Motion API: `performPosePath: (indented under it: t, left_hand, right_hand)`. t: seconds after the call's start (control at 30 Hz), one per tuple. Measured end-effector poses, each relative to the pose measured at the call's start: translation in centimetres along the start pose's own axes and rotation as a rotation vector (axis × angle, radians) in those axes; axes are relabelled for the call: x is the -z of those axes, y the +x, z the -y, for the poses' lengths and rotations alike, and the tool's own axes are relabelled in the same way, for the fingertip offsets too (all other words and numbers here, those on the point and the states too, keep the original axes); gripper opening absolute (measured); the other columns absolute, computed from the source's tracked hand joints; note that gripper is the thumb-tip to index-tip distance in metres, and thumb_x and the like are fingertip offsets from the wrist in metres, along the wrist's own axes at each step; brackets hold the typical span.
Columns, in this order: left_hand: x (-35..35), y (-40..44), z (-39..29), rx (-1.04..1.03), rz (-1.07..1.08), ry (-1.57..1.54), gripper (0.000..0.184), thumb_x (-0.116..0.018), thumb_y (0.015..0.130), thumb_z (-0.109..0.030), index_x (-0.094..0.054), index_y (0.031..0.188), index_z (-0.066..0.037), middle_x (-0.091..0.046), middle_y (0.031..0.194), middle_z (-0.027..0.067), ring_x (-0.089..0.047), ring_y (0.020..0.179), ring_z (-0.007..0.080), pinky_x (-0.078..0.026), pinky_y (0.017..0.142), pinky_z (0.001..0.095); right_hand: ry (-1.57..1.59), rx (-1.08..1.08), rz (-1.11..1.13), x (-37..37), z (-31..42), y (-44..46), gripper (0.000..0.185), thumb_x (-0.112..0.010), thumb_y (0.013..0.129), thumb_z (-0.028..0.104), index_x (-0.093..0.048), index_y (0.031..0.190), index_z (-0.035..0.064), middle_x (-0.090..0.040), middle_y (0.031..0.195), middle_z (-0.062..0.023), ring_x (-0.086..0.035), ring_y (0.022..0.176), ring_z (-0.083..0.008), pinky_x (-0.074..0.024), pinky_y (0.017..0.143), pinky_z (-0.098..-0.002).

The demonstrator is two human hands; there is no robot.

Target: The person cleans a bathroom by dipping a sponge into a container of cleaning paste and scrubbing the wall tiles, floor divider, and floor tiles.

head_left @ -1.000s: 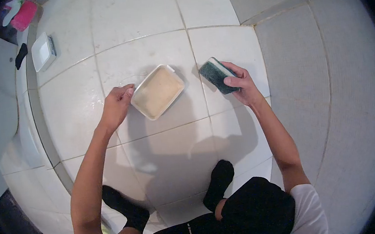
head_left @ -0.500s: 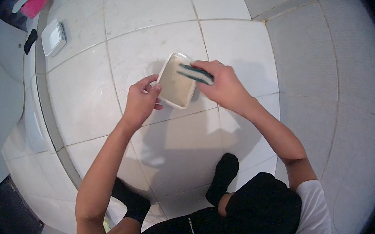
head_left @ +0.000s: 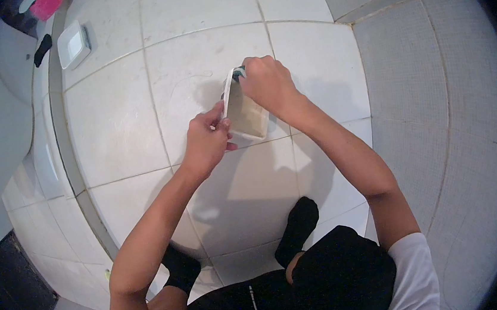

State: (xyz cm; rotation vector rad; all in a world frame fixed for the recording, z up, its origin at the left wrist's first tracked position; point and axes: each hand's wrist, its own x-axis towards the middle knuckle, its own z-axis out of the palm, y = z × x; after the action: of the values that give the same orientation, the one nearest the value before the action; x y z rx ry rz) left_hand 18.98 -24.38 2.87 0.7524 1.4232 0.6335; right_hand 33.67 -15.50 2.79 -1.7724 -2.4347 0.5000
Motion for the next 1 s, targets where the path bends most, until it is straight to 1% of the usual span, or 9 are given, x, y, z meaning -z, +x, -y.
performPosePath:
  t: [0.17, 0.33, 0.43, 0.67, 0.77, 0.87, 0.93, 0.97, 1.0]
  left_hand:
    - [0.7, 0.1, 0.3, 0.032, 0.010, -0.036, 0.043, -0.051, 0.093, -0.007, -0.044, 0.135, -0.001, -0.051, 0.094, 0.0095, -0.056, 0.077, 0.0179, -0.060, 0.065, 0.0326]
    - [1.8, 0.3, 0.6, 0.090, 0.061, -0.183, 0.041, -0.046, 0.095, -0.006, -0.043, 0.136, -0.003, -0.051, 0.094, 0.0073, -0.056, 0.082, 0.0166, -0.059, 0.079, 0.0338]
    - [2.2, 0.4, 0.7, 0.135, 0.065, -0.208, 0.041, -0.045, 0.096, -0.006, -0.043, 0.136, -0.005, -0.050, 0.096, 0.0071, -0.056, 0.083, 0.0166, -0.058, 0.083, 0.0344]
    - [2.8, 0.4, 1.0, 0.080, 0.079, -0.172, 0.041, -0.046, 0.096, -0.006, -0.045, 0.136, -0.010, -0.050, 0.098, 0.0068, -0.058, 0.091, 0.0183, -0.057, 0.085, 0.0343]
    - [3.0, 0.7, 1.2, 0.067, 0.083, -0.150, 0.041, -0.046, 0.096, -0.007, -0.045, 0.136, -0.011, -0.050, 0.099, 0.0069, -0.058, 0.094, 0.0189, -0.057, 0.086, 0.0341]
    - [3.2, 0.7, 1.5, 0.081, 0.077, -0.142, 0.041, -0.046, 0.096, -0.006, -0.045, 0.137, -0.011, -0.049, 0.098, 0.0065, -0.057, 0.094, 0.0182, -0.057, 0.086, 0.0343]
    - [3.5, 0.8, 1.6, 0.067, 0.104, -0.128, 0.042, -0.046, 0.095, -0.007, -0.044, 0.137, -0.011, -0.052, 0.106, 0.0091, -0.058, 0.099, 0.0197, -0.056, 0.088, 0.0350]
    - [4.0, 0.9, 2.0, 0.062, 0.103, -0.132, 0.042, -0.046, 0.095, -0.007, -0.044, 0.137, -0.011, -0.052, 0.106, 0.0091, -0.058, 0.099, 0.0197, -0.056, 0.088, 0.0350]
    - [4.7, 1.3, 2.9, 0.048, 0.140, -0.101, 0.043, -0.047, 0.095, -0.007, -0.043, 0.138, -0.011, -0.052, 0.112, 0.0098, -0.057, 0.102, 0.0208, -0.055, 0.088, 0.0359]
  right_hand:
    - [0.136, 0.001, 0.026, -0.8, 0.9, -0.9, 0.015, -0.059, 0.076, 0.013, -0.067, 0.082, 0.0011, -0.066, 0.078, -0.0224, -0.066, 0.076, -0.0389, -0.0539, 0.065, -0.0458]
    - [0.071, 0.081, 0.417, 1.1, 2.6, -3.2, 0.028, -0.062, 0.075, 0.015, -0.069, 0.102, 0.0125, -0.067, 0.087, -0.0164, -0.060, 0.093, -0.0331, -0.0502, 0.078, -0.0433]
    - [0.010, 0.253, 0.411, 1.3, 2.0, -3.8, 0.031, -0.062, 0.069, 0.012, -0.071, 0.099, 0.0137, -0.066, 0.087, -0.0137, -0.057, 0.096, -0.0289, -0.0498, 0.081, -0.0409]
    - [-0.037, 0.200, 0.395, 2.3, 0.8, -2.7, 0.034, -0.061, 0.065, 0.007, -0.072, 0.096, 0.0132, -0.067, 0.087, -0.0057, -0.055, 0.094, -0.0273, -0.0475, 0.080, -0.0363]
    - [-0.015, 0.433, 0.296, 0.9, 0.7, -4.1, 0.035, -0.061, 0.063, 0.004, -0.071, 0.096, 0.0133, -0.068, 0.090, -0.0024, -0.055, 0.095, -0.0266, -0.0461, 0.078, -0.0340]
    - [-0.148, 0.577, 0.429, 1.5, -0.3, -4.7, 0.039, -0.062, 0.062, 0.002, -0.071, 0.098, 0.0125, -0.068, 0.097, -0.0024, -0.056, 0.093, -0.0269, -0.0462, 0.080, -0.0350]
    - [0.293, 0.415, 0.385, 2.6, -2.2, -4.1, 0.037, -0.066, 0.064, 0.007, -0.071, 0.100, 0.0146, -0.068, 0.091, -0.0073, -0.059, 0.095, -0.0278, -0.0488, 0.080, -0.0389]
    - [0.287, 0.418, 0.384, 3.1, -3.4, -4.3, 0.037, -0.066, 0.064, 0.007, -0.071, 0.100, 0.0146, -0.068, 0.091, -0.0073, -0.059, 0.095, -0.0278, -0.0488, 0.080, -0.0389]
    - [0.610, 0.162, 0.390, 3.7, -4.9, -4.3, 0.039, -0.066, 0.067, 0.009, -0.069, 0.105, 0.0132, -0.069, 0.092, -0.0076, -0.060, 0.092, -0.0271, -0.0493, 0.080, -0.0376]
